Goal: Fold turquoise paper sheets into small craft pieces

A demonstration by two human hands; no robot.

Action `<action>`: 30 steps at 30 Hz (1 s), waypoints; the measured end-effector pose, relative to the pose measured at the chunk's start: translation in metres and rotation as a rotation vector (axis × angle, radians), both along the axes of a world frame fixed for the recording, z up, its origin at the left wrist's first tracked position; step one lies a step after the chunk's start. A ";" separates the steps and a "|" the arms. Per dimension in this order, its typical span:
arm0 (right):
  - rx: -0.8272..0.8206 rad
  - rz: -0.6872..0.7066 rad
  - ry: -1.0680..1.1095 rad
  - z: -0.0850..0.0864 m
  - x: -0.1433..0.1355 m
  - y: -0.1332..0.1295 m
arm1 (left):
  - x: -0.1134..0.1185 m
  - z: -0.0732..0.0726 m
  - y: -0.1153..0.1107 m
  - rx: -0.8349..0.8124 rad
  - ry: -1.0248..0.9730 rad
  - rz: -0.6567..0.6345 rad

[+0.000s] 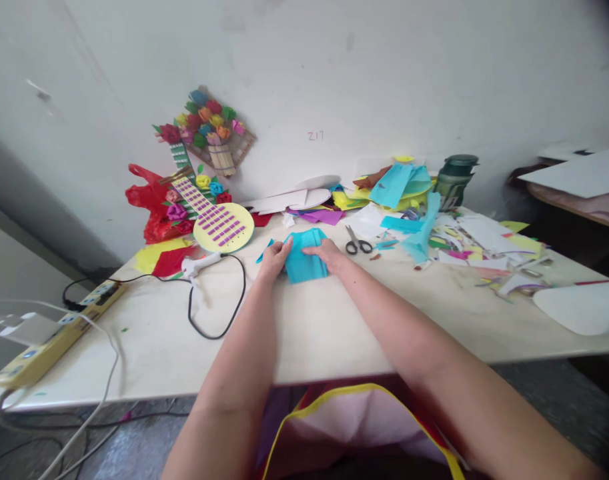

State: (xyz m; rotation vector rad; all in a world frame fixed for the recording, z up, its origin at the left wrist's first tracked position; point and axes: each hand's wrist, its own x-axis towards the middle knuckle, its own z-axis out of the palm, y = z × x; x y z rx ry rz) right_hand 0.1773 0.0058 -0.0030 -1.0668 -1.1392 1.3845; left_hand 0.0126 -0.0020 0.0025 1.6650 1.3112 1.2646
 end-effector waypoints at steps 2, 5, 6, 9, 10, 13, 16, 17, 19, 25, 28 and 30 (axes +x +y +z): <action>-0.001 0.018 0.002 -0.001 0.000 0.000 | 0.000 0.001 -0.001 0.020 -0.016 -0.021; 0.023 0.063 -0.005 -0.004 -0.001 0.001 | 0.000 0.003 -0.003 -0.011 -0.050 -0.057; 0.035 0.079 -0.009 -0.006 -0.001 0.002 | 0.000 0.002 -0.003 -0.030 -0.071 -0.068; 0.058 0.095 -0.043 -0.010 -0.002 0.005 | 0.000 -0.001 -0.001 -0.070 -0.121 -0.096; 0.060 0.091 -0.060 -0.010 -0.003 0.005 | 0.000 -0.002 0.000 -0.076 -0.130 -0.101; 0.065 0.076 -0.097 -0.009 -0.003 0.004 | 0.000 -0.006 0.003 -0.092 -0.137 -0.098; 0.059 0.113 -0.046 -0.006 -0.003 0.001 | -0.001 -0.008 0.005 -0.090 -0.187 -0.108; 0.051 0.129 -0.020 -0.005 -0.002 0.000 | -0.001 -0.009 0.006 -0.083 -0.212 -0.106; 0.042 0.127 -0.003 -0.003 -0.002 -0.001 | -0.003 -0.010 0.007 -0.067 -0.256 -0.090; 0.088 -0.016 -0.100 -0.005 0.000 0.002 | -0.006 -0.012 0.011 -0.028 -0.290 -0.046; 0.123 -0.031 -0.083 -0.006 0.000 0.003 | -0.006 -0.013 0.011 -0.028 -0.299 -0.049; 0.137 -0.037 -0.061 -0.006 0.000 0.003 | -0.007 -0.013 0.012 -0.038 -0.312 -0.053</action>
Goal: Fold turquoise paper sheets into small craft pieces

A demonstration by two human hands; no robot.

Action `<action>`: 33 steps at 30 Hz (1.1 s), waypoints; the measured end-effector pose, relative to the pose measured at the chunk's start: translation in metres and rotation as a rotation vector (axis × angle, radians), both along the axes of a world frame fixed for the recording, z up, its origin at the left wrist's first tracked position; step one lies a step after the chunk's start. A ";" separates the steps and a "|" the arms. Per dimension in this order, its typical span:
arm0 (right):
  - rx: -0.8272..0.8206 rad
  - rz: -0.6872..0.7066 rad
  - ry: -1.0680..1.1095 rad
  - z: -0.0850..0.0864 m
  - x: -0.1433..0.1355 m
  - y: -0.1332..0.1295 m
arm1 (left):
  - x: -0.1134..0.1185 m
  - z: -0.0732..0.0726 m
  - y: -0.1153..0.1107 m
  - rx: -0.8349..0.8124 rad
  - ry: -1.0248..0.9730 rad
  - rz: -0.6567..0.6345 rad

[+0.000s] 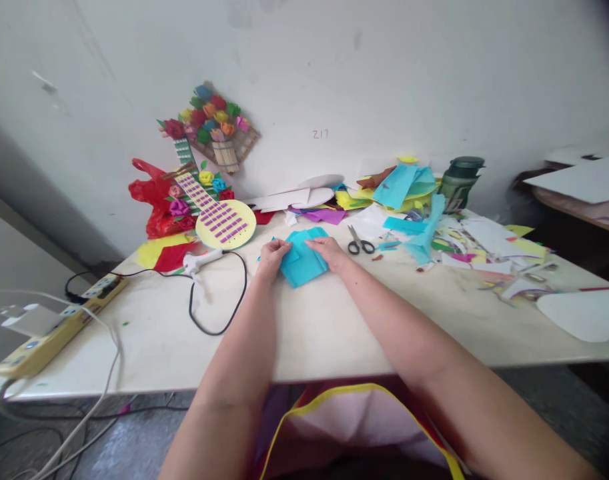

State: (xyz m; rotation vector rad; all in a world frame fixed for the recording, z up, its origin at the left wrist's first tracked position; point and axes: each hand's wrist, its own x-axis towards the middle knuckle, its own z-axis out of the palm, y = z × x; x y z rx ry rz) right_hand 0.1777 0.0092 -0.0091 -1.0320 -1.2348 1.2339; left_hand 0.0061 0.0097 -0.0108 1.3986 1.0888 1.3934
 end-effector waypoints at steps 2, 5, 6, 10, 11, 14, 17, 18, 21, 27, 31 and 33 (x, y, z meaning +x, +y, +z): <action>0.002 0.002 0.023 0.000 0.000 0.000 | 0.000 -0.001 0.000 -0.015 -0.019 -0.009; -0.016 0.019 0.051 0.001 0.000 0.000 | 0.000 -0.001 0.000 -0.038 -0.045 -0.027; -0.022 0.022 0.057 0.001 -0.001 0.000 | 0.001 -0.001 0.000 -0.045 -0.050 -0.034; -0.026 0.014 0.058 0.002 0.000 0.000 | 0.001 0.002 -0.002 -0.076 -0.054 -0.046; -0.025 0.013 0.060 0.002 0.000 0.000 | 0.001 0.002 -0.003 -0.081 -0.055 -0.044; -0.029 0.031 0.096 0.003 -0.001 -0.001 | 0.001 0.002 -0.002 -0.088 -0.068 -0.041; -0.020 0.039 0.138 0.003 -0.001 0.000 | 0.001 0.001 -0.002 -0.090 -0.088 -0.047; -0.018 0.039 0.146 0.003 -0.002 0.000 | 0.001 0.002 -0.002 -0.090 -0.091 -0.048; -0.011 0.046 0.161 0.004 -0.002 0.000 | 0.001 0.002 -0.003 -0.093 -0.097 -0.046; 0.078 0.127 0.089 0.004 0.000 -0.001 | -0.001 0.001 -0.001 -0.097 -0.097 -0.022; 0.098 0.128 0.033 0.003 0.001 0.000 | -0.002 -0.001 0.002 -0.094 -0.105 -0.021; 0.114 0.113 -0.006 0.002 0.001 0.002 | -0.002 -0.002 0.003 -0.094 -0.112 -0.021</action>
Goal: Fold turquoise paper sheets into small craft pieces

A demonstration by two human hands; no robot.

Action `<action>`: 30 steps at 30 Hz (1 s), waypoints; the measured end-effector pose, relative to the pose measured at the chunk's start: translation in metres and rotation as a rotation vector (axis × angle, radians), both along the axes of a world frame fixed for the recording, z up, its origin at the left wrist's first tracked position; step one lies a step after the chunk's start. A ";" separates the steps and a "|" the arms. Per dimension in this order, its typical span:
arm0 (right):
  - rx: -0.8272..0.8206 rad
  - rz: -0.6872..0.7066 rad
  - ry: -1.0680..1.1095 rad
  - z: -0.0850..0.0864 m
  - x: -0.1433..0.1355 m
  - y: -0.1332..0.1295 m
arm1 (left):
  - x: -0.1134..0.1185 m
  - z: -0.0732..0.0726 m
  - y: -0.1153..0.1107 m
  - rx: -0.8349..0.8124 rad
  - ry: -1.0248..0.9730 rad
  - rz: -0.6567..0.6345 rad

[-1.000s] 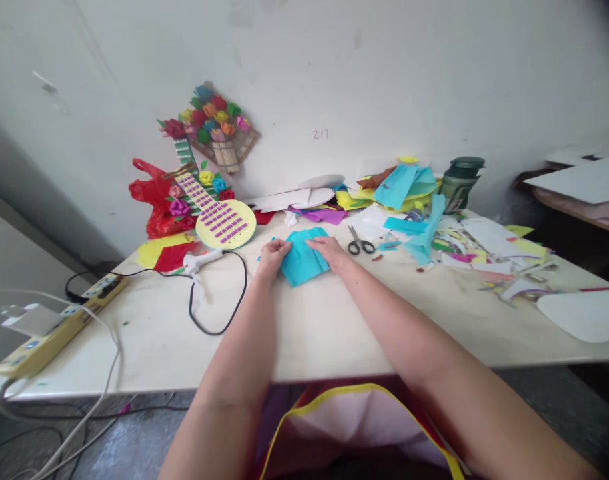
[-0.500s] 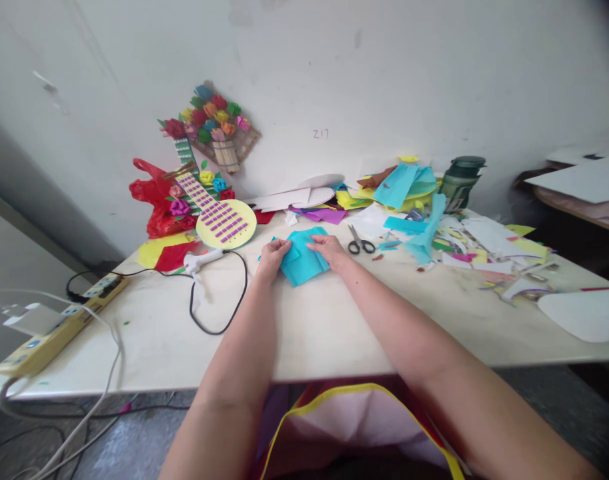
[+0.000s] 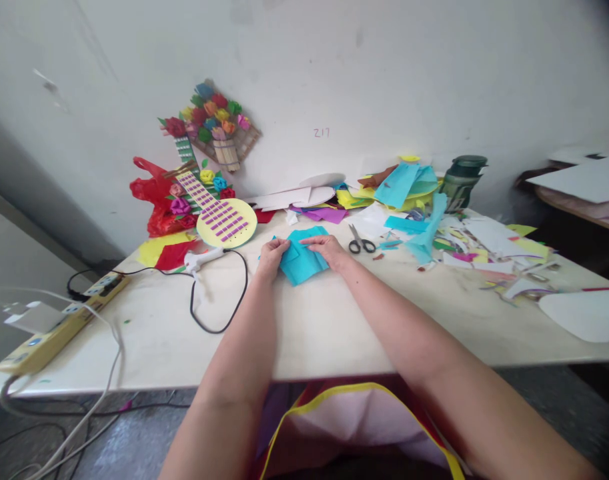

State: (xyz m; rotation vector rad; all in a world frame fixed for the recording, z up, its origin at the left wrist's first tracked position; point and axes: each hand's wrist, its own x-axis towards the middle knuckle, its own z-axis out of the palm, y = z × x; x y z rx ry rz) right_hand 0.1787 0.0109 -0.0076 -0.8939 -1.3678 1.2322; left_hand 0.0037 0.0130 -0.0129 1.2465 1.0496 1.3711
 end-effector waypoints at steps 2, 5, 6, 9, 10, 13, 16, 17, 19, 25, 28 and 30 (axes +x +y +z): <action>0.016 -0.017 -0.038 -0.001 0.000 0.001 | 0.000 -0.001 0.001 -0.002 -0.004 0.000; 0.023 -0.025 -0.068 -0.002 0.000 0.002 | 0.000 -0.001 0.001 -0.005 -0.004 -0.006; 0.025 -0.026 -0.074 -0.002 0.000 0.003 | 0.000 -0.001 0.001 -0.006 -0.003 -0.007; 0.030 -0.033 -0.096 -0.001 0.000 0.002 | 0.001 -0.001 0.000 -0.003 0.007 -0.005; 0.033 -0.037 -0.103 -0.001 -0.001 0.002 | 0.001 0.000 0.000 -0.001 0.011 -0.006; 0.046 -0.038 -0.119 0.001 -0.001 -0.001 | 0.001 0.000 0.000 0.005 0.014 -0.009; 0.051 -0.044 -0.148 0.004 0.000 -0.003 | 0.001 0.000 0.000 0.005 0.019 -0.008; 0.049 -0.046 -0.163 0.005 0.000 -0.004 | 0.000 0.000 0.000 -0.001 0.022 -0.008; 0.048 -0.047 -0.188 0.006 0.001 -0.005 | 0.000 0.000 0.000 -0.016 0.026 -0.008; 0.076 -0.030 -0.191 0.009 0.002 -0.006 | 0.001 0.000 0.001 -0.052 0.012 0.002; 0.066 -0.035 -0.185 0.011 0.002 -0.008 | 0.002 -0.001 0.001 -0.048 -0.027 -0.020; 0.063 -0.040 -0.182 0.012 0.002 -0.009 | 0.002 -0.001 0.001 -0.055 -0.026 -0.028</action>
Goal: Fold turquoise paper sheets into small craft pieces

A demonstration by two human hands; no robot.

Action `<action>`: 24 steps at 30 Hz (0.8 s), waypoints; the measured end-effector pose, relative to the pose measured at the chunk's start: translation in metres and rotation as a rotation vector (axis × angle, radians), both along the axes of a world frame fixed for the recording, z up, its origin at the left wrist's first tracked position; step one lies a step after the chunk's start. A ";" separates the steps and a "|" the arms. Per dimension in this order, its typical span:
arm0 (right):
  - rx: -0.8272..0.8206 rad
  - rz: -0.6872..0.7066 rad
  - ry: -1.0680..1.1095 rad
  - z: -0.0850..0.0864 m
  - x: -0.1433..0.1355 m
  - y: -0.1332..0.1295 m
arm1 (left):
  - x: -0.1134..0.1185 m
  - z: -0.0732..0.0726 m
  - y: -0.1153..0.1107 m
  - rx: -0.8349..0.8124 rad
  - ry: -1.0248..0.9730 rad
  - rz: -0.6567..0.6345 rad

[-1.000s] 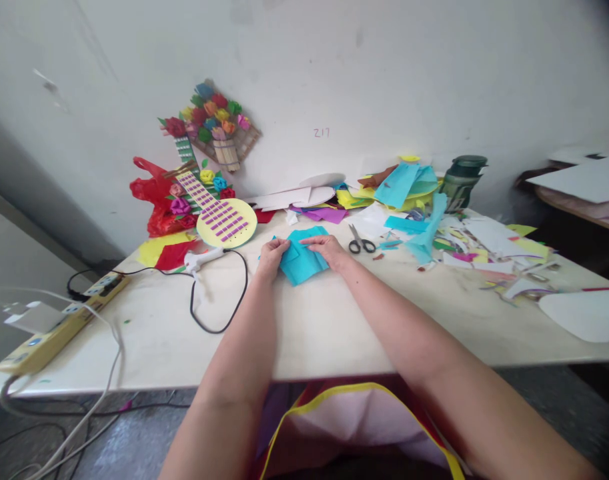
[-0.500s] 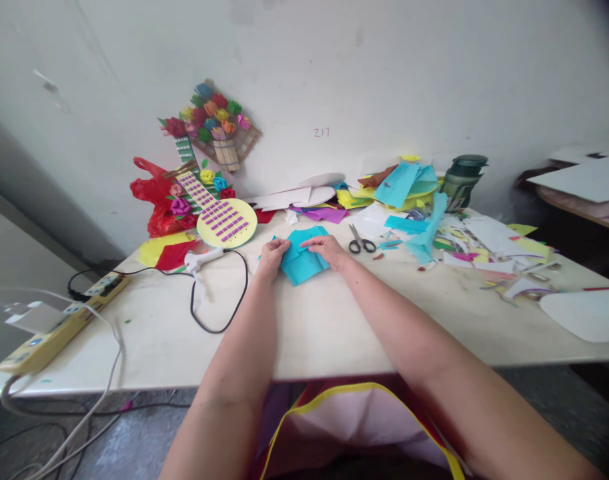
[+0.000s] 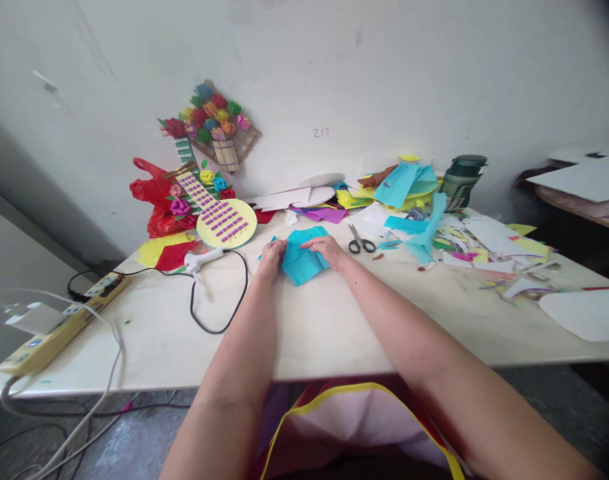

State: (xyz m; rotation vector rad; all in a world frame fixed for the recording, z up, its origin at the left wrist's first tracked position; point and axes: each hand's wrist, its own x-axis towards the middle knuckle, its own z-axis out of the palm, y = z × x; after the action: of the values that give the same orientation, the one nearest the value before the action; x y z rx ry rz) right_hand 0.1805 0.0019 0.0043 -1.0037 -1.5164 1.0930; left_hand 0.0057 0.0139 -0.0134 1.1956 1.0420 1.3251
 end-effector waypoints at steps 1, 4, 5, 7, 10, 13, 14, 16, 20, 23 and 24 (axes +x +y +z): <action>0.000 0.001 0.000 0.000 0.000 0.000 | 0.000 0.000 0.000 -0.004 0.017 0.004; 0.001 0.006 -0.013 0.000 0.000 0.000 | 0.000 0.001 -0.002 0.007 0.106 0.023; 0.002 0.008 -0.018 0.000 0.000 0.000 | 0.000 0.002 -0.003 0.015 0.134 0.028; 0.008 0.014 -0.022 0.000 0.000 0.000 | 0.000 0.003 -0.005 0.027 0.167 0.039; 0.017 0.029 -0.017 0.000 0.001 -0.001 | 0.001 0.004 -0.007 0.035 0.186 0.059; 0.018 0.041 -0.012 -0.001 0.000 -0.001 | 0.001 0.004 -0.006 0.045 0.188 0.073; 0.018 0.046 -0.008 -0.001 0.000 -0.001 | 0.001 0.004 -0.006 0.048 0.187 0.075; 0.018 0.059 0.003 -0.001 0.000 0.000 | 0.000 0.003 -0.005 0.054 0.189 0.083; 0.025 0.080 0.014 -0.003 0.000 0.001 | 0.001 0.003 -0.005 0.071 0.216 0.114; 0.026 0.049 -0.019 -0.005 0.000 0.002 | 0.002 0.005 -0.007 0.095 0.263 0.130; 0.024 0.020 -0.025 -0.005 0.000 0.003 | 0.003 0.006 -0.007 0.108 0.276 0.133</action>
State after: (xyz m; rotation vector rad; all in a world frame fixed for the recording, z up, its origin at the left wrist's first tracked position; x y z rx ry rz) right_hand 0.1803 0.0046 -0.0006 -0.9909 -1.5591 1.0781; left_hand 0.0082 0.0066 -0.0077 1.4412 1.2781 1.3579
